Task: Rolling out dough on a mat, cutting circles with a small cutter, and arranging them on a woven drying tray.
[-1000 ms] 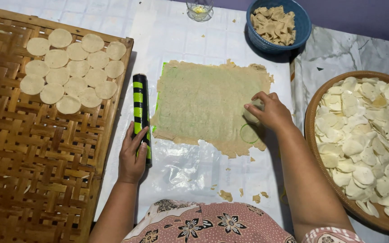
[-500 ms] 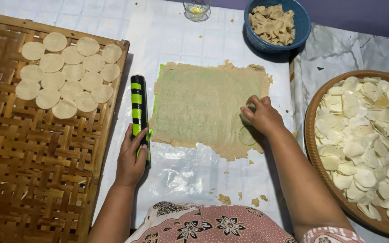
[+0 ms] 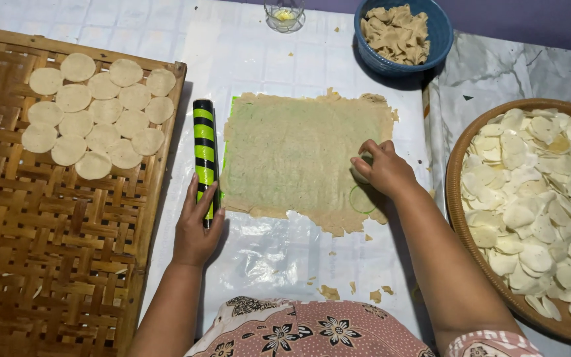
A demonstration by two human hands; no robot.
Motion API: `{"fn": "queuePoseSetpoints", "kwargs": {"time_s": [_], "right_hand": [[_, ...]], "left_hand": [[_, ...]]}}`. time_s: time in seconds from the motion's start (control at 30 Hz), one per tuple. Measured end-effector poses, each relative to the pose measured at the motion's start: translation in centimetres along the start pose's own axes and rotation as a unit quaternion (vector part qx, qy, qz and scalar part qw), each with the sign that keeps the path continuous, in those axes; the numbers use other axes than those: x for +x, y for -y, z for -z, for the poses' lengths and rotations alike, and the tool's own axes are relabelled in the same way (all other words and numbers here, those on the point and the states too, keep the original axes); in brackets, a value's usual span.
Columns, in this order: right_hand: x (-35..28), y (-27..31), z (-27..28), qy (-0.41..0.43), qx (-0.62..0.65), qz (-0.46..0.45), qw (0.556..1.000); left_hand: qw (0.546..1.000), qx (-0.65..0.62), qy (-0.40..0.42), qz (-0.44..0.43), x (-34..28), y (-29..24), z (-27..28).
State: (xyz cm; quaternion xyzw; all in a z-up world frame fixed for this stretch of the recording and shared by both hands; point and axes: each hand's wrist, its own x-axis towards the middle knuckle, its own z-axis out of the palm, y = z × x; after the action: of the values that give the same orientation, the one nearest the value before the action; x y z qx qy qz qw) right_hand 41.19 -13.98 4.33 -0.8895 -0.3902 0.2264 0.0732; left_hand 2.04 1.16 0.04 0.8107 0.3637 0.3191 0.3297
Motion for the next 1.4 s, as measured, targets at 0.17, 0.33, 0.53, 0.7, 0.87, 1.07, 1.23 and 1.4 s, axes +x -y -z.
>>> {"fn": "queuePoseSetpoints", "kwargs": {"time_s": [0.17,0.33,0.53,0.7,0.87,1.07,1.23,1.4], "right_hand": [[2.0,0.1,4.2,-0.003,0.074,0.003,0.997],[3.7,-0.2,6.0,-0.069,0.065,0.016,0.995],[5.4,-0.3,4.1,-0.045,0.027,-0.013,0.999],[5.9,-0.6,2.0,-0.05,0.022,-0.034,0.998],[5.2,-0.3,1.7,-0.034,0.027,-0.019,0.999],[6.1,-0.6,1.8,-0.019,0.005,-0.013,1.0],[6.1,-0.2,2.1,-0.016,0.011,-0.006,1.0],[5.5,0.2,2.6,-0.007,0.005,-0.009,1.0]], "left_hand": [[0.999,0.042,0.018,-0.022,-0.3,0.5,-0.4],[0.998,0.055,0.0,-0.024,-0.4,0.9,-0.7],[0.998,0.06,-0.004,-0.018,-0.5,1.1,-0.7],[0.998,0.061,-0.001,-0.014,-0.4,0.8,-0.6],[0.998,0.064,-0.002,-0.018,-0.9,0.9,-0.7],[0.997,0.069,-0.015,-0.024,-0.6,1.1,-1.0],[0.997,0.068,-0.016,-0.024,-0.2,0.6,-0.8],[0.997,0.066,-0.016,-0.023,-0.4,1.0,-0.9]]}}
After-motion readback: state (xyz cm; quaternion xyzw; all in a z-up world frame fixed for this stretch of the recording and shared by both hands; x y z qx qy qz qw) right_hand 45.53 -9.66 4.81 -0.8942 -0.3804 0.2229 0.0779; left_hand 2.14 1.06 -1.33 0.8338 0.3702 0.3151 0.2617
